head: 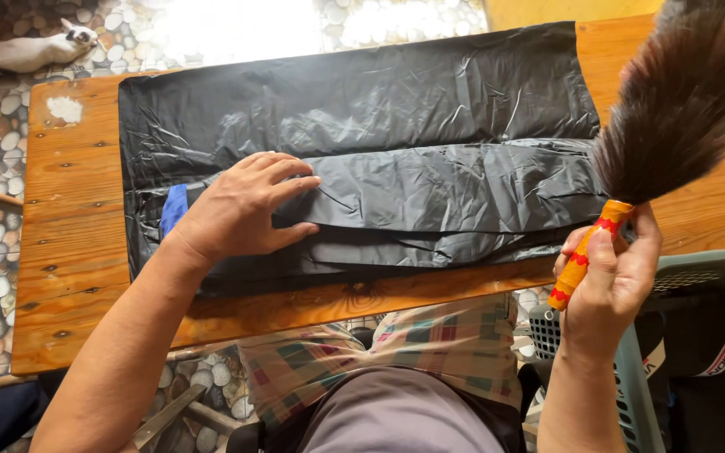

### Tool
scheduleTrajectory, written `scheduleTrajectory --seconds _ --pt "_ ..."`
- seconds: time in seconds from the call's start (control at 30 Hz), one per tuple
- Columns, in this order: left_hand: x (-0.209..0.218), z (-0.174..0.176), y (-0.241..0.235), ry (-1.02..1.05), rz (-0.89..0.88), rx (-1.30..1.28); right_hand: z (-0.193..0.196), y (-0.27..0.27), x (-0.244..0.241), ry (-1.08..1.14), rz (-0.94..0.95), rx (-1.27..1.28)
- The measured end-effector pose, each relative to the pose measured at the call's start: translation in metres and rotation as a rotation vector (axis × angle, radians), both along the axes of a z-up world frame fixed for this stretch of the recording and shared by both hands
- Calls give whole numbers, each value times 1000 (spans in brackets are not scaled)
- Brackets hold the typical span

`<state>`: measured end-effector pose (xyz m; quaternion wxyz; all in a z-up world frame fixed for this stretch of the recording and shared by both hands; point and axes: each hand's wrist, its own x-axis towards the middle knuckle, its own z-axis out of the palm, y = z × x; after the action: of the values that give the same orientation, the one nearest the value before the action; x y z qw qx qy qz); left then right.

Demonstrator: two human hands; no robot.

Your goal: The person retrieves a black plastic bag from a basket and places it on a wooden table. They use a feather duster to brush the bag, then fold and roll it into a compact bundle. The person places the wrapped bundle into a white basket containing other similar items.

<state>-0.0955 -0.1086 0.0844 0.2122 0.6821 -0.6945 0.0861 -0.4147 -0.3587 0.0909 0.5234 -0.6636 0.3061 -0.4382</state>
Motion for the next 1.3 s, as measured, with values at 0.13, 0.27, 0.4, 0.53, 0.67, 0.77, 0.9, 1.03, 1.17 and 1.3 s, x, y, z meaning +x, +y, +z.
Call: scheduleTrajectory --seconds 0.13,0.27,0.4,0.53,0.67,0.77,0.9,1.03,1.17,1.3 --pt "8 -12 -2 -123 -17 -28 -8 -2 1 -9 22 34" --pt "9 -6 -14 -210 88 -106 -3 5 6 2 31 22" --pt "32 -13 -34 15 302 -188 6 14 6 20 58 -65" --pt "69 -39 -58 154 642 -42 14 23 4 78 182 -159" --pt "88 -70 -71 -33 696 -48 -3 36 -5 335 128 -180" --pt "83 -74 -73 -236 658 -52 -11 41 -9 485 341 -271" --pt "83 -90 -67 -311 551 -62 12 52 3 736 519 -77" --pt "81 -86 -52 -209 539 43 14 23 5 758 273 104" --pt "68 -64 -34 12 476 127 7 2 1 1078 -66 -80" --pt "64 -64 -24 66 433 106 13 55 28 1073 167 -43"
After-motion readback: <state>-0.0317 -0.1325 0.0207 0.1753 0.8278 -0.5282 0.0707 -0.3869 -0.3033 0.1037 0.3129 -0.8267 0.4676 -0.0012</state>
